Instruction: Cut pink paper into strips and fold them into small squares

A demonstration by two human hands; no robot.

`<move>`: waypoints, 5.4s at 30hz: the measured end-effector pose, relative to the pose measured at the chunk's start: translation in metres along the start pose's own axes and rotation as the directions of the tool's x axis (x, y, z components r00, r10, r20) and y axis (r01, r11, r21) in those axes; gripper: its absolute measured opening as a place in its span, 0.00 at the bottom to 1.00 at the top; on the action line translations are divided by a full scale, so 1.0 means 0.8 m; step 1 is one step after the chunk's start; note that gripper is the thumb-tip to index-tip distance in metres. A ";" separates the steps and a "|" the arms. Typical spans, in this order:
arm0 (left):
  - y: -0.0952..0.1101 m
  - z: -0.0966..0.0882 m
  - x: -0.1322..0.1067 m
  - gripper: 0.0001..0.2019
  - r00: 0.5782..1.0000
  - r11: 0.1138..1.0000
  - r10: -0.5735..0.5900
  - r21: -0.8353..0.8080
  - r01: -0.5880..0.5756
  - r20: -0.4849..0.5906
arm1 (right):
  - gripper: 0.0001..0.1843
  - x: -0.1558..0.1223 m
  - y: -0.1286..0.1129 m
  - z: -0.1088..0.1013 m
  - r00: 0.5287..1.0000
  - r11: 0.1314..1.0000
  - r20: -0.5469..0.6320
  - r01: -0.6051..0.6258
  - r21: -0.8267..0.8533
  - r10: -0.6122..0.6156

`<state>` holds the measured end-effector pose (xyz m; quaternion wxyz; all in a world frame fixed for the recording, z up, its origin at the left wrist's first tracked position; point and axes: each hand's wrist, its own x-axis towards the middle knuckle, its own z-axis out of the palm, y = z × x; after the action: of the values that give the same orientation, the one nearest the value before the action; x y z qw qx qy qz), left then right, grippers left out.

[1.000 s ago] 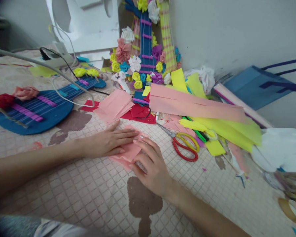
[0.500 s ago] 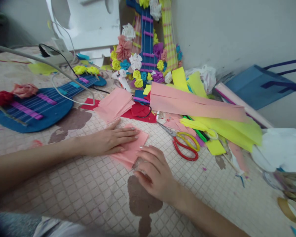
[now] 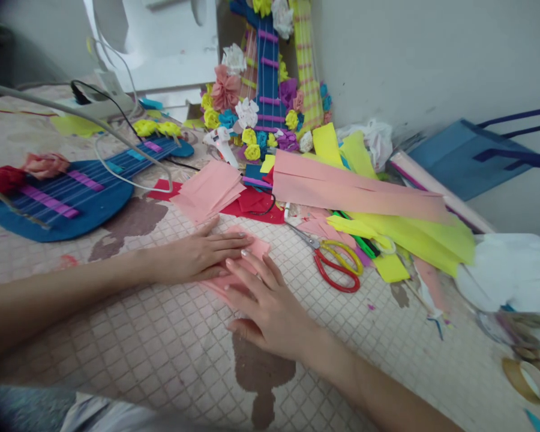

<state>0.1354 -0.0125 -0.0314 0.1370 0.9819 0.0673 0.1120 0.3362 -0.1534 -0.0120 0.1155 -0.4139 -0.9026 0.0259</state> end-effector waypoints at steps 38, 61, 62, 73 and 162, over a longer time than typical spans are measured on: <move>-0.002 0.001 0.000 0.23 1.000 0.999 0.016 0.032 -0.017 0.015 | 0.32 0.001 -0.001 0.009 0.996 0.996 0.088 -0.028 0.090 0.020; -0.001 0.000 0.002 0.23 1.000 1.000 0.007 -0.012 -0.007 0.005 | 0.34 -0.037 0.004 0.007 0.977 0.988 0.147 -0.157 -0.011 0.156; -0.001 0.000 0.002 0.23 1.000 1.000 0.004 -0.012 -0.004 0.009 | 0.35 -0.040 0.003 0.006 0.977 0.987 0.142 -0.161 -0.009 0.161; 0.001 -0.004 0.001 0.23 1.000 1.000 -0.009 -0.013 0.009 0.023 | 0.33 -0.034 -0.007 0.008 0.989 0.998 0.136 -0.059 0.004 0.058; 0.022 -0.021 -0.003 0.02 0.991 0.926 -0.131 -0.356 0.124 0.004 | 0.21 -0.036 -0.013 0.010 0.992 0.982 -0.012 -0.121 0.143 0.123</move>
<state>0.1306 -0.0256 -0.0111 0.3183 0.9334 0.1109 0.1229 0.3451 -0.1817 -0.0238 0.1522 -0.4594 -0.8702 0.0927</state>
